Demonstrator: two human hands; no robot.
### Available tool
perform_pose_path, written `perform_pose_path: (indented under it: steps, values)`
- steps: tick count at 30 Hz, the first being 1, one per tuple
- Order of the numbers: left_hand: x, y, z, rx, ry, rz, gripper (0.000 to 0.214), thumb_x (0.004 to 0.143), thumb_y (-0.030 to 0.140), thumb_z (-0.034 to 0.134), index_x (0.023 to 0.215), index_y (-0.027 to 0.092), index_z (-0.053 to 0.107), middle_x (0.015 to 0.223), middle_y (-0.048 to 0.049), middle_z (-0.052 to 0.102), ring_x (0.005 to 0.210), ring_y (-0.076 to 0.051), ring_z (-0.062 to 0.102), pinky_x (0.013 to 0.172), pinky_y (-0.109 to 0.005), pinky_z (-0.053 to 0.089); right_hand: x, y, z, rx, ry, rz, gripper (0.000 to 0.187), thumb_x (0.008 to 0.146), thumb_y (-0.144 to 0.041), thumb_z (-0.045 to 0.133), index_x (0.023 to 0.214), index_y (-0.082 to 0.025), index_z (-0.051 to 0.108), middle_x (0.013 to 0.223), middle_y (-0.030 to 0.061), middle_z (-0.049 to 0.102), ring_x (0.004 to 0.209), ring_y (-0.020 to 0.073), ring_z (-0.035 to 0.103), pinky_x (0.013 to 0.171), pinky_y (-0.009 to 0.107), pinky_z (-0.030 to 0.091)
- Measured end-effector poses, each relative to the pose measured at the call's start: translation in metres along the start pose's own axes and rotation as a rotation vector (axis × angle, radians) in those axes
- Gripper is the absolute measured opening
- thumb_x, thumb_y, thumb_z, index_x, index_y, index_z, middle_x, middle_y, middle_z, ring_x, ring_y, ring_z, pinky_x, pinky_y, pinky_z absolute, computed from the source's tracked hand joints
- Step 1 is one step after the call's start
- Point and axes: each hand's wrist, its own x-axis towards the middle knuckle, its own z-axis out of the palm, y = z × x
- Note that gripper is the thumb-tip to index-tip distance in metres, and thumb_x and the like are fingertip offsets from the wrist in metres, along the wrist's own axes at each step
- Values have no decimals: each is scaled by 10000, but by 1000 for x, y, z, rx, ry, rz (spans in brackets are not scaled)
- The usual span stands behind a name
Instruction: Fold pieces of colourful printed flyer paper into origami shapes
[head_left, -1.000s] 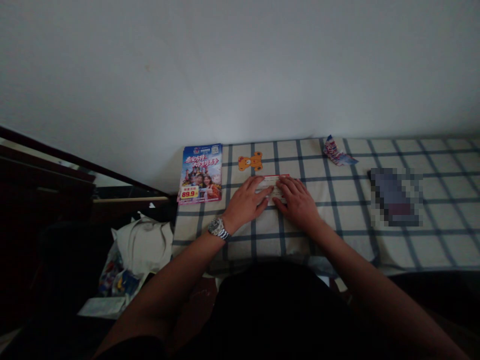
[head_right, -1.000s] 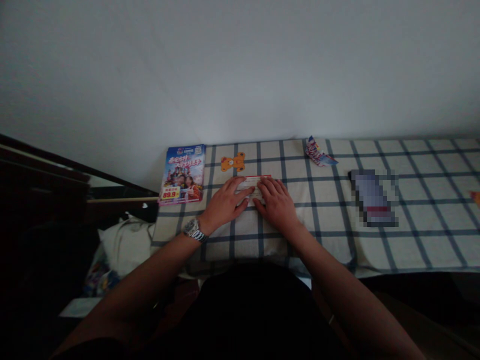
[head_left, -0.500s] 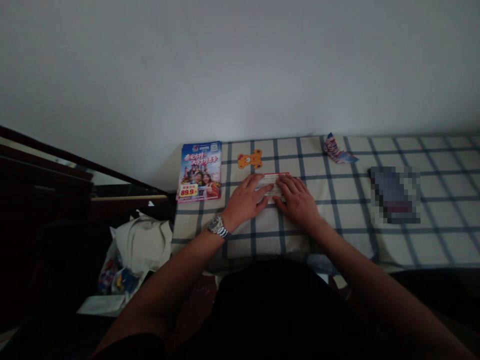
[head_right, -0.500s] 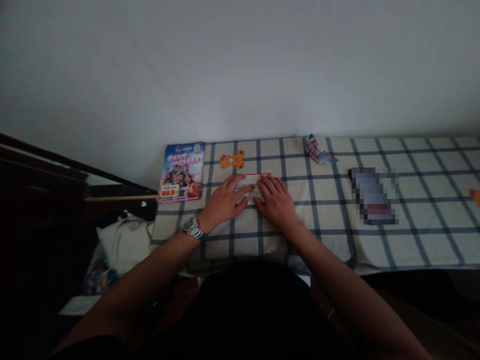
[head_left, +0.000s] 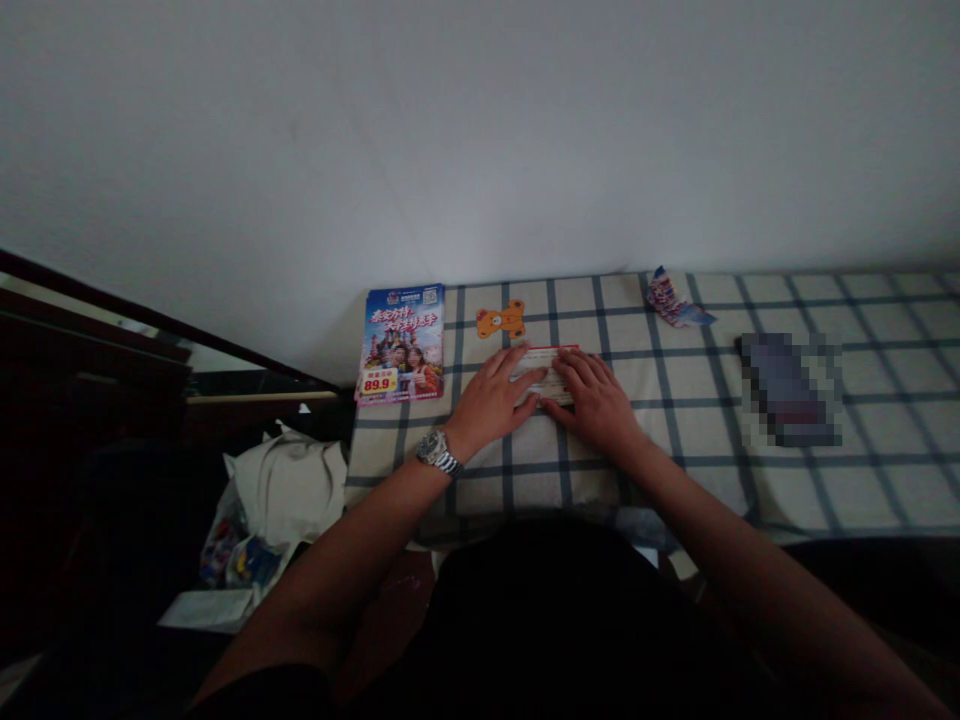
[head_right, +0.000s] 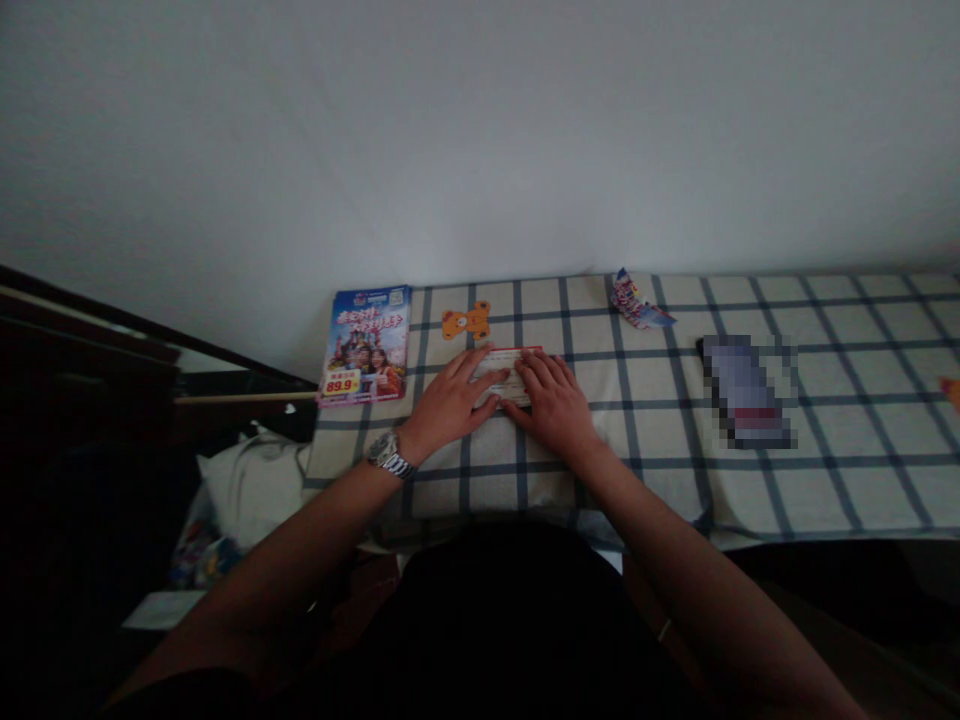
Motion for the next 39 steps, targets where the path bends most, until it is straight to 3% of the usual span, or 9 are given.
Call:
perform_pose_path:
  steps: [16,22,32,39]
  values:
    - [3,0,-9,27,3,1,388,1084,386,511,1422,245,639,1571,-106,493,1509,-302,400,1307,-514,304,4,1,-8,-17,-22,-41,581,1020,-454,613,1497,-126,555,1584,187,549,1498,354,474,1246,546,396]
    - [0,8,-14,70,11,-107,390,1105,387,441,1425,283,637,1504,-103,537,1381,-318,498,1179,-546,416,11,6,-17,-38,-35,-55,519,1015,-384,620,1483,-167,564,1643,170,484,1536,367,415,1227,579,410]
    - [-12,23,-12,54,59,-237,436,1096,412,453,1477,260,603,1427,-137,554,1257,-341,523,1014,-533,492,7,7,-24,27,13,-69,350,1033,-312,581,1355,-222,683,1386,142,659,1347,342,559,1122,539,511]
    - [-16,27,-9,-42,89,-258,408,1090,335,480,1451,188,602,1370,-148,532,1243,-316,525,1078,-508,510,-7,15,-24,25,-23,-98,330,1064,-303,542,1320,-189,716,1383,129,704,1323,333,595,1103,532,522]
